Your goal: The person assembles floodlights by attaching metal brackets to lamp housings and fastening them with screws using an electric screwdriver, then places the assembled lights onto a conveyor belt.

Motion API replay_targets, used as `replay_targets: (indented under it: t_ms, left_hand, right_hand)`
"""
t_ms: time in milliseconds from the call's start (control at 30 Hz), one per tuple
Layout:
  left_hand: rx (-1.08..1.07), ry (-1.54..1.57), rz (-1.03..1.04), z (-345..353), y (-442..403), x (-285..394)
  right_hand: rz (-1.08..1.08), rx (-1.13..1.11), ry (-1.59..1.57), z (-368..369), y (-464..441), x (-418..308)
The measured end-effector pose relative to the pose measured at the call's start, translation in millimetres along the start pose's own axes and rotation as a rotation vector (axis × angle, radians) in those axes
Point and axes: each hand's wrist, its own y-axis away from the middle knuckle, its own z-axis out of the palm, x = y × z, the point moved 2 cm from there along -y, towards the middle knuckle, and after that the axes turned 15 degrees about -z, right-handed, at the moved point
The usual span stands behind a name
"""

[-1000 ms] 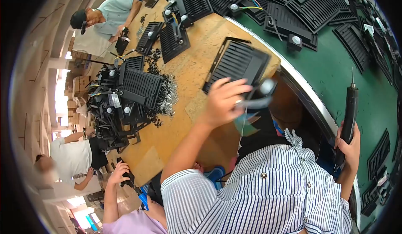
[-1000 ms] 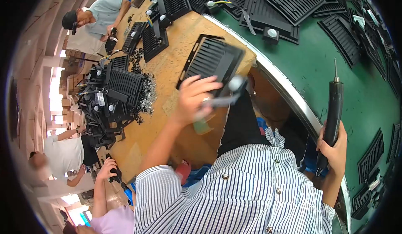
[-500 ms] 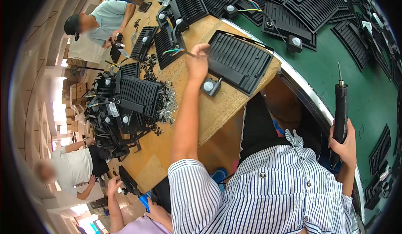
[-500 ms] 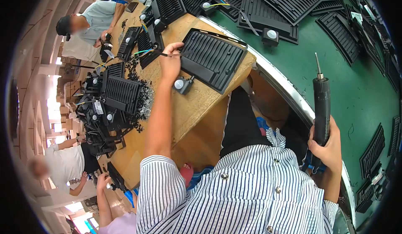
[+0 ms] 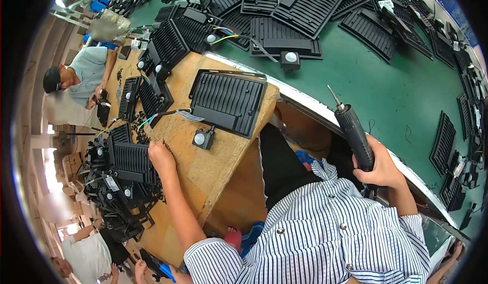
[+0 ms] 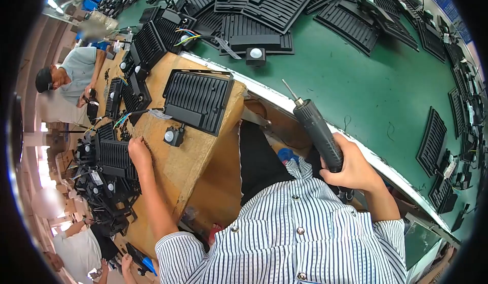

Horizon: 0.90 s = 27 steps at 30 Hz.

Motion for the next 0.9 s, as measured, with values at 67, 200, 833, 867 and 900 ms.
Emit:
replay_targets:
  t_ms: [67, 200, 833, 867, 900]
  left_hand:
    - [-0.02, 0.011, 0.042, -5.8, -3.0, -1.9]
    - [-0.137, -0.107, 0.035, -5.1, -10.7, -6.3]
    - [-1.589, 2.119, -0.641, -59.6, 103.0, 264.4]
    - [-1.587, 2.128, -0.662, -57.5, 103.9, 266.1]
    - [-1.581, 2.138, -0.684, -55.8, 104.7, 267.4]
  right_hand:
    - [-0.011, -0.019, 0.012, -1.5, 2.1, 0.6]
    - [-0.004, -0.022, 0.019, -3.4, 5.0, 2.5]
    - [-0.059, -0.291, 0.173, 17.7, -10.5, -11.4]
    - [-0.046, -0.291, 0.184, 17.9, -9.4, -7.9]
    - [-0.036, -0.291, 0.185, 17.7, -9.0, -6.4]
